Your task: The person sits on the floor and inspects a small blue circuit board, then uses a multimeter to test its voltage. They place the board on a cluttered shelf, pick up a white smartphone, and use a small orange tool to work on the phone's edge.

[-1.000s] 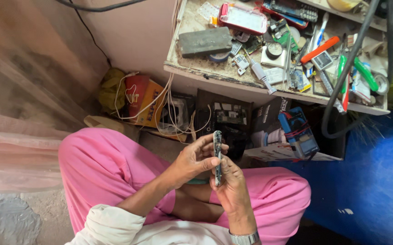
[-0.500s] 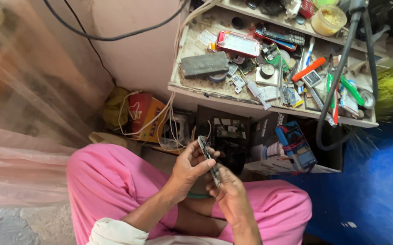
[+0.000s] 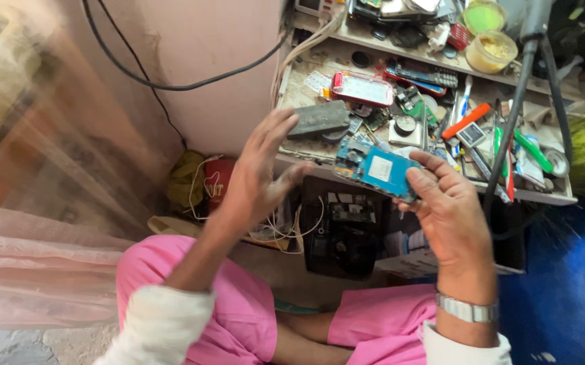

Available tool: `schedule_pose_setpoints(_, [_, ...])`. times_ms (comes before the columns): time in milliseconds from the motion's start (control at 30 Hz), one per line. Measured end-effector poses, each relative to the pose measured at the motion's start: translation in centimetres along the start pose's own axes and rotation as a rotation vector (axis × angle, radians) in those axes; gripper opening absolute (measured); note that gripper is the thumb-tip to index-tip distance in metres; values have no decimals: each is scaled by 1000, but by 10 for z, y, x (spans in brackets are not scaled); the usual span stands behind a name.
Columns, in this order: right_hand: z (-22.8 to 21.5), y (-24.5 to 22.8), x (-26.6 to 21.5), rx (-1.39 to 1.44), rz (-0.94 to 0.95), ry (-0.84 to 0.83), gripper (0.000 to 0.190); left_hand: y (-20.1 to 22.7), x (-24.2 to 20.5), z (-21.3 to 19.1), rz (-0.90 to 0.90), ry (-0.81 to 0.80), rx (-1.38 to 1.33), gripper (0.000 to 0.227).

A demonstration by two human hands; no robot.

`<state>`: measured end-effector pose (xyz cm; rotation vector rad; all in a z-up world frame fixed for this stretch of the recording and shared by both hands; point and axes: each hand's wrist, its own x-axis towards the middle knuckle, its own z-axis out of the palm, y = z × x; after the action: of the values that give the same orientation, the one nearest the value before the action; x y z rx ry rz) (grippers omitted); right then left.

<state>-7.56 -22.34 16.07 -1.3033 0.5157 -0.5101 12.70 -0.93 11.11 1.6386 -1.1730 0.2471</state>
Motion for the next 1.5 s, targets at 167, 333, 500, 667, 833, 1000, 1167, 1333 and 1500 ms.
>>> schedule_pose_setpoints(167, [-1, 10, 13, -29, 107, -38, 31, -26, 50, 2, 77, -214, 294, 75])
schedule_pose_setpoints(333, [5, 34, 33, 41, 153, -91, 33, -35, 68, 15, 55, -200, 286, 67])
schedule_pose_setpoints(500, [28, 34, 53, -107, 116, 30, 30, -39, 77, 21, -38, -167, 307, 62])
schedule_pose_setpoints(667, [52, 19, 57, -446, 36, 195, 22, -35, 70, 7, 164, -92, 333, 43])
schedule_pose_setpoints(833, [66, 1, 54, -872, 54, 210, 22, -25, 46, -20, 210, -273, 25, 46])
schedule_pose_setpoints(1000, [71, -4, 53, -1142, -77, 193, 24, -23, 33, -22, 370, -287, 215, 42])
schedule_pose_setpoints(1167, [72, 5, 55, -1337, -6, 223, 27, -24, 29, -15, 400, -181, 298, 33])
schedule_pose_setpoints(1333, [66, 26, 49, -1266, -319, 230, 26, -24, 24, -20, 374, -199, 346, 30])
schedule_pose_setpoints(1500, [67, 35, 56, -1305, -379, 311, 25, -24, 29, -18, 336, -213, 349, 31])
